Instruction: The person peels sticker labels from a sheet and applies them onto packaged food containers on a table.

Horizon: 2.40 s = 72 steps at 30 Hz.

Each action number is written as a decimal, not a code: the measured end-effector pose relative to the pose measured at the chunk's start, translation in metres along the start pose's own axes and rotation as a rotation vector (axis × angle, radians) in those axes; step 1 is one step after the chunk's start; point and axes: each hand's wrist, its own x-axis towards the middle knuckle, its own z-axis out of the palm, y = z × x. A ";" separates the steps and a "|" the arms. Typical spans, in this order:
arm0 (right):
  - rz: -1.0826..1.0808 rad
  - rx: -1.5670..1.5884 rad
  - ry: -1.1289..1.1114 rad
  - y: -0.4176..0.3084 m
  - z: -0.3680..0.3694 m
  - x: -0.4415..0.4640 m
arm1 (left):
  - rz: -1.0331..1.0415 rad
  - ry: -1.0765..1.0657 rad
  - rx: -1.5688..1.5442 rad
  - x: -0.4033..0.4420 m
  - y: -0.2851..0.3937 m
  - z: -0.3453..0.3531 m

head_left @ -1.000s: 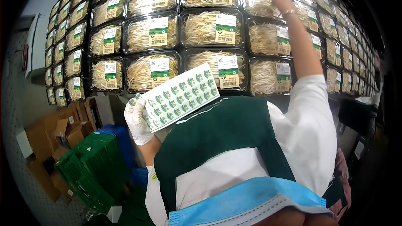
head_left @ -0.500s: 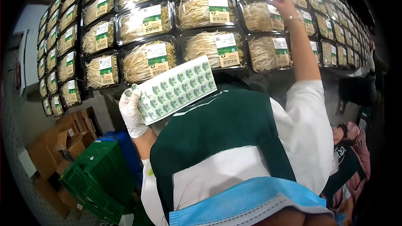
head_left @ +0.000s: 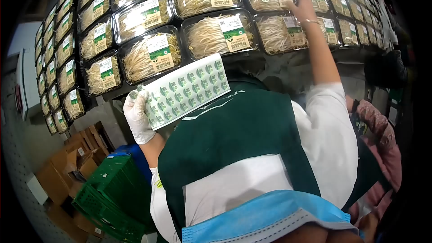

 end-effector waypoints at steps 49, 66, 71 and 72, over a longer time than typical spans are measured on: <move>-0.120 -0.045 -0.061 -0.170 0.075 -0.046 | -0.165 -0.205 0.003 -0.040 0.004 -0.056; -0.318 0.875 -0.551 -0.271 0.054 -0.049 | 0.181 0.139 -0.254 0.020 0.052 -0.034; -0.307 0.924 -0.620 -0.319 0.053 -0.095 | 0.245 0.104 -0.230 0.015 0.060 -0.060; -0.211 1.140 -0.669 -0.326 0.056 -0.102 | 0.226 0.093 -0.244 0.014 0.060 -0.070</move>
